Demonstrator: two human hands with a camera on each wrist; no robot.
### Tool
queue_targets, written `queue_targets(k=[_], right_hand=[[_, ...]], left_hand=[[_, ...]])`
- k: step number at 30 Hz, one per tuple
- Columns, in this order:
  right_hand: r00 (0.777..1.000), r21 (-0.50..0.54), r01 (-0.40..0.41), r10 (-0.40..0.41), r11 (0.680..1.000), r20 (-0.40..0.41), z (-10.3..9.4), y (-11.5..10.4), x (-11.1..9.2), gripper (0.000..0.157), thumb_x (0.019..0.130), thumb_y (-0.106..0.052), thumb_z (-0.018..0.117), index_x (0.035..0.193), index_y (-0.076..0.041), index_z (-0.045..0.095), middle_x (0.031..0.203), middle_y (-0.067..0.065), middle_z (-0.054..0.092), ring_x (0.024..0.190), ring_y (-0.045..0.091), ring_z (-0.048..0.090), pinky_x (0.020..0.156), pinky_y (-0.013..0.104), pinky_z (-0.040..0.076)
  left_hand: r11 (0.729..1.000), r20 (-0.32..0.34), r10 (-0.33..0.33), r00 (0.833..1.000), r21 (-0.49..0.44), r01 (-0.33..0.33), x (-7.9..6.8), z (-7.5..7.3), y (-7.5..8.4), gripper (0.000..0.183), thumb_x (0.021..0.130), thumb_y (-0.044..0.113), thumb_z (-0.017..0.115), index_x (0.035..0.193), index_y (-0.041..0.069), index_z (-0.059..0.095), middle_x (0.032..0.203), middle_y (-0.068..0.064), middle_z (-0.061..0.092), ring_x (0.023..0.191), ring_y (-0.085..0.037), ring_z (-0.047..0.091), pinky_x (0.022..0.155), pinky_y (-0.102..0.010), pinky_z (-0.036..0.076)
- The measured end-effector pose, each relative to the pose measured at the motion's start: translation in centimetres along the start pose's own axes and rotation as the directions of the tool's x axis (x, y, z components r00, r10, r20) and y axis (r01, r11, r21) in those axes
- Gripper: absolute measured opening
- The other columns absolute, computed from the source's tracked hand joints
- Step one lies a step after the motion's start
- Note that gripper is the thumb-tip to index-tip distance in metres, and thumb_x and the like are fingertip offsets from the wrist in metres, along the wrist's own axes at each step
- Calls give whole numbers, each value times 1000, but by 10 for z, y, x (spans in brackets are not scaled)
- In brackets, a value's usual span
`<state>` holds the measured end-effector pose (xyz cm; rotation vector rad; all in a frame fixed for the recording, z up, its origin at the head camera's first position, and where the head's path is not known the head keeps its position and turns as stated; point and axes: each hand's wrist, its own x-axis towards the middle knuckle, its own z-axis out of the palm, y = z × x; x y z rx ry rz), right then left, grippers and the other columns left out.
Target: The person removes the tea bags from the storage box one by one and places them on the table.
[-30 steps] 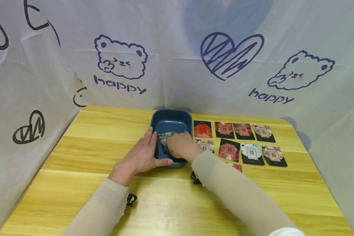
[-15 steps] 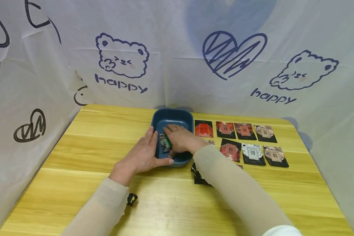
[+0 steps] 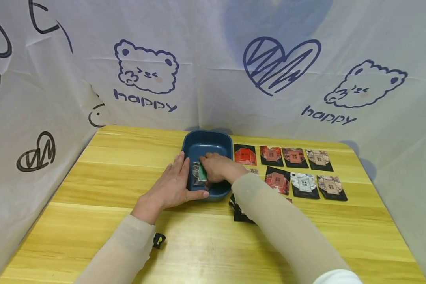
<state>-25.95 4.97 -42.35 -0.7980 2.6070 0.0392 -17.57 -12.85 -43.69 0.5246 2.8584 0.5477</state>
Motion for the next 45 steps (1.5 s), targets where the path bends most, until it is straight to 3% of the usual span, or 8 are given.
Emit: queue_targets(k=[8, 14, 18, 24, 30, 37, 45], right_hand=[[1000, -38, -18, 19, 999, 25, 2, -3, -2, 92, 89, -54, 82, 161, -10, 44, 159, 15, 44, 147, 35, 43, 119, 53, 43], [999, -65, -29, 30, 997, 28, 1, -9, -2, 85, 91, -53, 80, 157, -9, 49, 155, 15, 47, 144, 35, 45, 115, 53, 47], [999, -46, -34, 35, 998, 25, 4, -9, -2, 91, 91, -53, 79, 160, -7, 43, 158, 17, 45, 146, 36, 43, 118, 54, 45], [997, 49, -4, 8, 999, -78, 0, 1, -9, 94, 89, -49, 81, 160, -5, 37, 161, 17, 44, 148, 36, 43, 121, 53, 41], [984, 108, 31, -12, 994, -180, -15, 11, -28, 94, 89, -43, 82, 162, -5, 36, 160, 16, 46, 145, 35, 46, 120, 51, 43], [979, 106, 50, -28, 993, -201, -24, 20, -57, 97, 89, -43, 81, 165, -6, 33, 163, 16, 42, 150, 36, 40, 123, 52, 39], [973, 78, 50, -31, 996, -229, -17, 34, -95, 97, 90, -45, 82, 165, -8, 34, 164, 17, 42, 152, 38, 39, 122, 55, 39]], left_hand=[[1000, -7, 7, 1000, 9, -7, -1, 0, 0, 131, 86, 86, 59, 166, -6, 11, 176, -24, -5, 164, -37, 0, 132, -55, 15], [1000, -4, 2, 1000, -2, -2, -1, -1, 2, 132, 85, 86, 60, 166, -6, 10, 176, -24, -6, 165, -37, -1, 132, -55, 14], [1000, 0, 0, 1000, -3, 0, -1, 0, 2, 132, 86, 86, 60, 166, -5, 10, 176, -23, -7, 165, -36, -1, 132, -55, 14], [1000, -7, 5, 1000, -6, -5, 0, 0, 3, 132, 85, 86, 60, 166, -6, 10, 175, -24, -6, 164, -37, 0, 132, -55, 15], [1000, -4, -8, 1000, -10, 8, 0, 0, 1, 134, 85, 86, 61, 166, -6, 9, 175, -24, -7, 164, -37, 0, 132, -54, 15], [1000, 1, -23, 1000, -6, 23, 0, 1, 2, 134, 84, 87, 61, 167, -5, 8, 176, -22, -8, 165, -36, 0, 132, -53, 15], [1000, -18, -22, 1000, -4, 22, 0, 2, 3, 132, 85, 83, 64, 167, -6, 10, 176, -23, -6, 164, -39, 4, 132, -55, 17]])
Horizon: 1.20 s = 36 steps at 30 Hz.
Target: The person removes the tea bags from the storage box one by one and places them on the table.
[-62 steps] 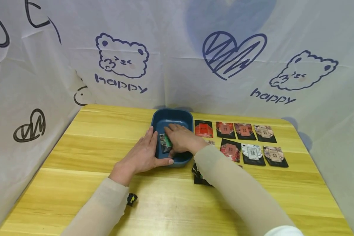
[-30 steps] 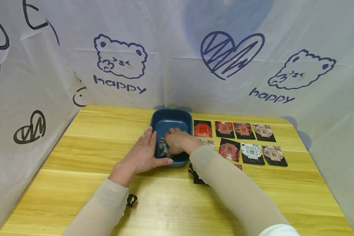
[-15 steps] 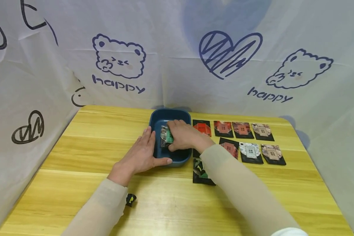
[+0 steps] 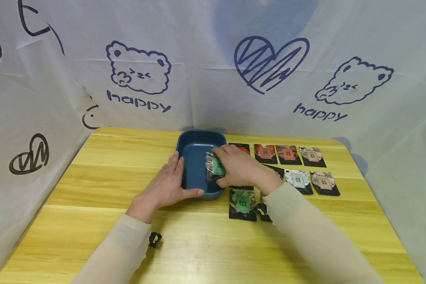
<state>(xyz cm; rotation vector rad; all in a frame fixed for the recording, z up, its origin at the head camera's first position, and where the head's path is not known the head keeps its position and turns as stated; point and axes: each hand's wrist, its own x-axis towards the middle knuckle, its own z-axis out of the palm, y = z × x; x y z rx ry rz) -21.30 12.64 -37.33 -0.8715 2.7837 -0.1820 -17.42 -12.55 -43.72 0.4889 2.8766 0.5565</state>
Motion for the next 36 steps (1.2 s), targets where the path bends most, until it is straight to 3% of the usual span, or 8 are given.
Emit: queue_targets(k=[9, 21, 29, 36], right_hand=[[995, 54, -80, 83, 995, -58, 3, 42, -67, 99, 86, -40, 87, 163, -6, 36, 165, 21, 39, 154, 42, 36, 120, 62, 38], [973, 11, -229, 229, 973, -26, 32, 108, -164, 98, 82, -34, 90, 156, 6, 42, 156, 33, 46, 144, 56, 42, 116, 70, 38], [970, 54, -238, 236, 970, 53, 59, 129, -180, 100, 78, -34, 93, 155, 7, 43, 155, 37, 45, 144, 62, 38, 116, 72, 35], [960, 61, -265, 257, 962, 114, 65, 135, -181, 99, 79, -31, 92, 157, 4, 43, 159, 35, 41, 147, 63, 32, 117, 74, 32]], left_hand=[[1000, -12, -11, 1000, -7, 11, 1, 1, 1, 133, 84, 81, 68, 167, -6, 11, 176, -24, -4, 163, -44, 8, 130, -58, 21], [998, 18, -47, 999, -33, 48, 1, -3, 4, 135, 83, 82, 69, 168, -4, 9, 177, -20, -9, 162, -47, 9, 129, -60, 23], [999, 9, -38, 999, -32, 38, -1, -5, 0, 135, 83, 83, 68, 167, -5, 9, 176, -23, -7, 160, -52, 13, 126, -63, 26], [999, 27, -33, 999, -40, 34, 1, -4, 3, 136, 83, 83, 68, 168, -4, 8, 176, -22, -9, 161, -50, 11, 127, -62, 25]])
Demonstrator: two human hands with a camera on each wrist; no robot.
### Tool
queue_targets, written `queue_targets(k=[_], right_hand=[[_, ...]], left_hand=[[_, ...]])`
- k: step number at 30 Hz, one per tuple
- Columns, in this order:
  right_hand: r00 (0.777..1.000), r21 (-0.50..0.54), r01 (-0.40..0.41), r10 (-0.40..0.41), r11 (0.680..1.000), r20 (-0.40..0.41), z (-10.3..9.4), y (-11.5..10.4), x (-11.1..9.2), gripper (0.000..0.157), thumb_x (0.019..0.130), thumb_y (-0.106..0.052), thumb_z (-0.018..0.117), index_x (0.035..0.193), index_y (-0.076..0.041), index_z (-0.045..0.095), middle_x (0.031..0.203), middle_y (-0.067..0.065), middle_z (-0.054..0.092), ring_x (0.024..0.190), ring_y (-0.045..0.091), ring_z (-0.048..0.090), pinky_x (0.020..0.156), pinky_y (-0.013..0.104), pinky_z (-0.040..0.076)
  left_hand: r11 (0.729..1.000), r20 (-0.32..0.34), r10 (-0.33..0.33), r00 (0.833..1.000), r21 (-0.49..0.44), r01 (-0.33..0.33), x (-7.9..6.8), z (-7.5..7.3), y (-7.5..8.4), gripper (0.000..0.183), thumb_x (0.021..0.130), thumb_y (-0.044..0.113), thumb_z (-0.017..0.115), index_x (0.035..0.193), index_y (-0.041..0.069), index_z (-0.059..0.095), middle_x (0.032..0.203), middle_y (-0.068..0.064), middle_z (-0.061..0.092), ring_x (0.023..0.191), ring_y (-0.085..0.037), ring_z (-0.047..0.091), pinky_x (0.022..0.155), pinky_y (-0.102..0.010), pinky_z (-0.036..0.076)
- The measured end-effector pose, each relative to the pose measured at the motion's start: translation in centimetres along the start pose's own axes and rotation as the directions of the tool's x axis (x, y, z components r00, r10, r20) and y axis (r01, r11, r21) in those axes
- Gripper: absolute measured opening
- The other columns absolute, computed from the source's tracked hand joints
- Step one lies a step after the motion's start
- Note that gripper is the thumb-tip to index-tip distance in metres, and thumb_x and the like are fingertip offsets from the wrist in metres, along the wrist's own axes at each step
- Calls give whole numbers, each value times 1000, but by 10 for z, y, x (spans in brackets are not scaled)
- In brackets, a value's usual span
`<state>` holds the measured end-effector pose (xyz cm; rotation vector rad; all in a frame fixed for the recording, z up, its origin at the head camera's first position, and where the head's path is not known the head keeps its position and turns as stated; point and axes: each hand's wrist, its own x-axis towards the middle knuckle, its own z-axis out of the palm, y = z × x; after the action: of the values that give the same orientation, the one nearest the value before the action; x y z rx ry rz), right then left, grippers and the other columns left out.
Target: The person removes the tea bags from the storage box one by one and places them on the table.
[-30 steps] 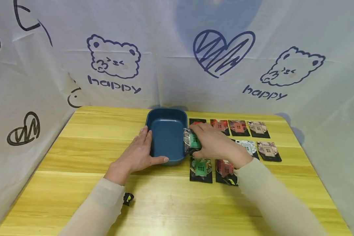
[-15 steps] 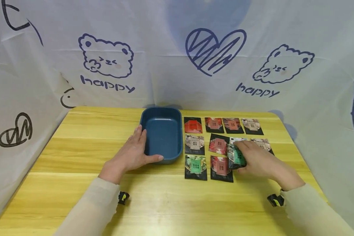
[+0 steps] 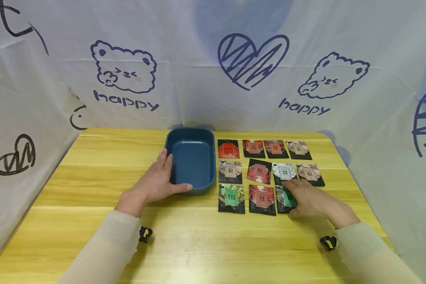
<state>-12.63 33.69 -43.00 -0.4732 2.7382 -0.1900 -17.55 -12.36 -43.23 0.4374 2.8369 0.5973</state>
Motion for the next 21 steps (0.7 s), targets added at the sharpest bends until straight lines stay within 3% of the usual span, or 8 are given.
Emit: queue_targets(k=[8, 21], right_hand=[[999, -1, -34, 34, 999, 41, 0, 0, 5, 100, 81, -29, 91, 160, 3, 38, 163, 35, 35, 148, 63, 28, 116, 74, 33], [1000, -6, 4, -4, 1000, -7, 5, 7, -1, 106, 79, -30, 92, 161, 6, 34, 163, 35, 33, 147, 60, 33, 116, 71, 35]], left_hand=[[1000, 22, -14, 1000, 2, 14, 3, -3, -2, 136, 82, 83, 68, 168, -3, 6, 176, -22, -10, 161, -50, 9, 128, -63, 20], [999, 35, -33, 999, -17, 33, 5, -5, -4, 137, 82, 85, 66, 169, 1, 1, 177, -19, -11, 161, -51, 9, 127, -65, 20]])
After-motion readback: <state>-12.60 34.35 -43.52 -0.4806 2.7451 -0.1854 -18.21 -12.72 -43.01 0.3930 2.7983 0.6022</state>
